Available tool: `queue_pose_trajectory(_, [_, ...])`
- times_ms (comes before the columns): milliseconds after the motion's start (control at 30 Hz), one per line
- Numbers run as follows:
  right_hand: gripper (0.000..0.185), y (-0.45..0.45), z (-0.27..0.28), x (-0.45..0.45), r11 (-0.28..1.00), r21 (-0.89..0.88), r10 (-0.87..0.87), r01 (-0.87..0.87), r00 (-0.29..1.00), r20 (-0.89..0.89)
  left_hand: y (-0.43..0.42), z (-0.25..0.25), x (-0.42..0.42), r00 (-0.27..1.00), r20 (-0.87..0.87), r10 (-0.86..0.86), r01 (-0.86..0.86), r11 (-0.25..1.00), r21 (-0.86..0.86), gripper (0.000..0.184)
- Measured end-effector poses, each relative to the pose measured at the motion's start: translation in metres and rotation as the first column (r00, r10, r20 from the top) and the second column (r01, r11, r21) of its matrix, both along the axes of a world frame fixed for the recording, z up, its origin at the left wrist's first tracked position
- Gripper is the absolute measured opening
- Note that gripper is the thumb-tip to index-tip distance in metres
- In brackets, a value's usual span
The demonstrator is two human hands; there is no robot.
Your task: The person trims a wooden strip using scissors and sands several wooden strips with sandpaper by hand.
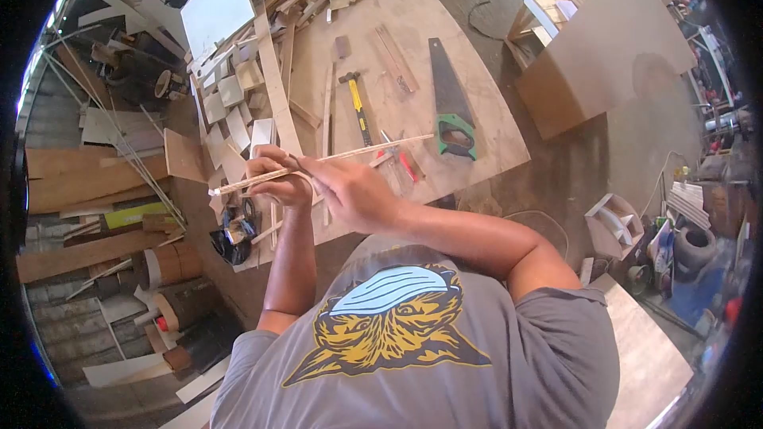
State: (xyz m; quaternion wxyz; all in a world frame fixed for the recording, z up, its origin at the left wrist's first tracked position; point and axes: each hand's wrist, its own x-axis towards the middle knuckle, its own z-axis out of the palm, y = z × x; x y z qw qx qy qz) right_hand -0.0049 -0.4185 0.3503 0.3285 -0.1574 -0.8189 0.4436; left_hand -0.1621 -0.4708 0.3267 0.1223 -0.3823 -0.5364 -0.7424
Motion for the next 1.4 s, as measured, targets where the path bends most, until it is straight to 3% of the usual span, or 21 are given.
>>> queue_pose_trajectory(33, [0.045, -0.001, 0.005, 0.000, 1.000, 0.021, 0.013, -0.012, 1.000, -0.010, -0.001, 0.004, 0.000, 0.999, -0.051, 0.004, -0.006, 0.999, -0.037, 0.075])
queue_pose_trajectory(167, [0.040, 0.008, 0.012, 0.013, 0.999, -0.046, -0.012, 0.029, 0.936, 0.351, -0.001, 0.011, -0.001, 0.977, -0.213, 0.006, -0.026, 0.996, -0.091, 0.076])
queue_pose_trajectory(200, [0.039, -0.007, 0.022, 0.013, 1.000, -0.004, -0.014, 0.014, 0.994, 0.107, -0.001, 0.012, 0.001, 0.971, -0.237, 0.015, -0.041, 0.993, -0.108, 0.075])
queue_pose_trajectory(300, [0.039, -0.015, 0.021, 0.012, 0.998, 0.026, -0.048, 0.049, 0.998, -0.027, -0.002, 0.015, 0.005, 0.967, -0.256, 0.015, -0.049, 0.991, -0.127, 0.073])
queue_pose_trajectory(333, [0.040, -0.002, 0.010, 0.014, 0.997, -0.050, -0.054, 0.065, 0.981, 0.186, -0.003, 0.016, 0.004, 0.966, -0.257, 0.010, -0.043, 0.992, -0.122, 0.073])
queue_pose_trajectory(433, [0.040, -0.005, 0.018, 0.017, 0.997, -0.057, -0.043, 0.053, 0.984, 0.173, -0.002, 0.015, 0.002, 0.950, -0.312, -0.011, -0.024, 0.994, -0.109, 0.069])
queue_pose_trajectory(467, [0.038, -0.018, 0.031, 0.018, 0.999, -0.043, -0.024, 0.025, 1.000, 0.020, -0.002, 0.016, 0.004, 0.944, -0.329, -0.015, -0.023, 0.994, -0.111, 0.068])
queue_pose_trajectory(567, [0.038, -0.016, 0.021, 0.019, 0.999, 0.002, -0.052, 0.052, 0.998, 0.029, 0.000, 0.012, 0.005, 0.942, -0.335, -0.007, -0.024, 0.996, -0.090, 0.064])
queue_pose_trajectory(600, [0.039, 0.001, 0.025, 0.022, 0.989, -0.140, 0.004, 0.039, 0.955, 0.296, 0.001, 0.011, 0.007, 0.948, -0.318, 0.006, -0.028, 0.997, -0.065, 0.063])
queue_pose_trajectory(700, [0.038, -0.008, 0.025, 0.022, 0.998, -0.001, -0.066, 0.067, 0.985, 0.157, 0.006, 0.013, 0.005, 0.941, -0.340, 0.002, -0.016, 0.999, -0.038, 0.063])
queue_pose_trajectory(733, [0.036, -0.021, 0.043, 0.023, 0.998, -0.054, -0.048, 0.045, 0.998, -0.041, 0.007, 0.009, 0.005, 0.943, -0.331, -0.008, 0.000, 1.000, -0.025, 0.063])
queue_pose_trajectory(833, [0.037, -0.009, 0.024, 0.021, 0.997, 0.022, -0.074, 0.073, 0.995, 0.068, 0.010, 0.013, 0.005, 0.949, -0.316, 0.004, -0.019, 0.999, -0.042, 0.066])
queue_pose_trajectory(867, [0.038, 0.005, 0.023, 0.022, 0.989, -0.117, -0.061, 0.089, 0.973, 0.221, 0.011, 0.014, 0.006, 0.957, -0.291, 0.009, -0.022, 0.999, -0.042, 0.066])
queue_pose_trajectory(967, [0.036, -0.006, 0.038, 0.023, 0.998, 0.035, -0.045, 0.043, 0.997, 0.057, 0.012, 0.017, 0.006, 0.950, -0.311, 0.032, -0.065, 0.993, -0.097, 0.073])
queue_pose_trajectory(1000, [0.034, -0.015, 0.051, 0.022, 1.000, 0.022, 0.003, 0.000, 0.988, -0.152, 0.013, 0.012, 0.005, 0.954, -0.298, 0.027, -0.061, 0.993, -0.104, 0.072])
queue_pose_trajectory(1100, [0.032, -0.001, 0.023, 0.015, 0.997, -0.062, -0.054, 0.054, 0.999, -0.002, 0.015, 0.013, 0.002, 0.958, -0.285, 0.031, -0.055, 0.995, -0.079, 0.070])
queue_pose_trajectory(1167, [0.030, 0.007, -0.001, 0.015, 0.995, -0.041, -0.088, 0.088, 0.996, -0.017, 0.017, 0.018, -0.001, 0.957, -0.288, 0.015, -0.032, 0.998, -0.054, 0.068])
queue_pose_trajectory(1233, [0.029, 0.003, -0.009, 0.019, 0.993, -0.080, -0.096, 0.091, 0.994, -0.054, 0.022, 0.018, -0.001, 0.985, -0.174, 0.020, 0.006, 0.989, 0.151, 0.058])
queue_pose_trajectory(1367, [0.030, 0.004, -0.007, 0.018, 0.980, -0.171, -0.073, 0.104, 0.982, 0.176, 0.012, 0.025, -0.004, 0.990, -0.107, -0.089, 0.102, 0.987, 0.122, 0.056])
queue_pose_trajectory(1400, [0.030, 0.002, 0.000, 0.015, 0.981, -0.170, -0.077, 0.097, 0.990, 0.122, 0.014, 0.027, -0.003, 0.989, -0.102, -0.103, 0.117, 0.984, 0.138, 0.056])
